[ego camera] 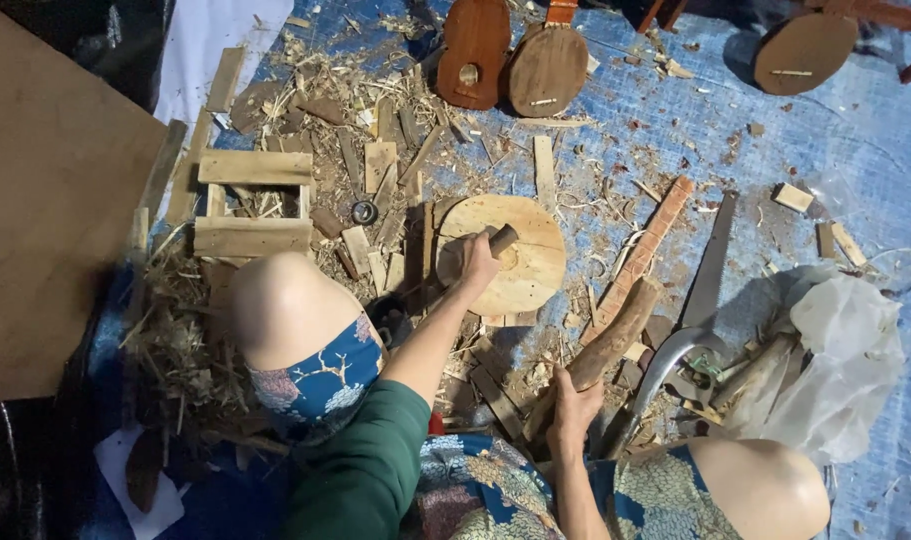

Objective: Carving a circular piece of wood using a chisel and a wooden mallet on a workshop floor.

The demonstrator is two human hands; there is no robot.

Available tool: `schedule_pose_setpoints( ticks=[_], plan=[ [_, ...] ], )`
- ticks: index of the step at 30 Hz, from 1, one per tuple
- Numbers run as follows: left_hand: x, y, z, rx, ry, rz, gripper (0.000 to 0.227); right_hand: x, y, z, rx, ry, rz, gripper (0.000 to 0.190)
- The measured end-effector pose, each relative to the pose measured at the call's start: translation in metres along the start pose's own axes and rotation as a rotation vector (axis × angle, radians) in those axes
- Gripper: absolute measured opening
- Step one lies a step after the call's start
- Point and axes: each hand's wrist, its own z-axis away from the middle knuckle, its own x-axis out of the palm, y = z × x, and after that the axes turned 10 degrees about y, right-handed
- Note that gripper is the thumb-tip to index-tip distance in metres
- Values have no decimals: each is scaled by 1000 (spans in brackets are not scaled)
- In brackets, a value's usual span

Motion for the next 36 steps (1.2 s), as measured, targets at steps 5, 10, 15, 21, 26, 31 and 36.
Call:
schedule_pose_setpoints(
  ticks=[5,10,15,21,26,31,36],
  plan=[
    [10,-5,-5,41,-4,-65,46,-1,8,-3,20,13,41,45],
    [3,1,-3,63,-73,-213,19,0,9,-3,22,23,112,45],
    [-7,-9,-14,100,-50,86,12,-1,7,0,52,38,105,38],
    [-59,21,-24,-221,47,196,51,2,9,-4,36,13,100,42],
    [-86,66,-31,-236,138,625,30,8,7,-4,79,15,118,42],
    [-106,99,-19,-88,370,823,25,12,10,-6,59,32,196,42],
    [-108,110,-8,-105,502,988,16,13,7,-6,70,18,175,45]
  ],
)
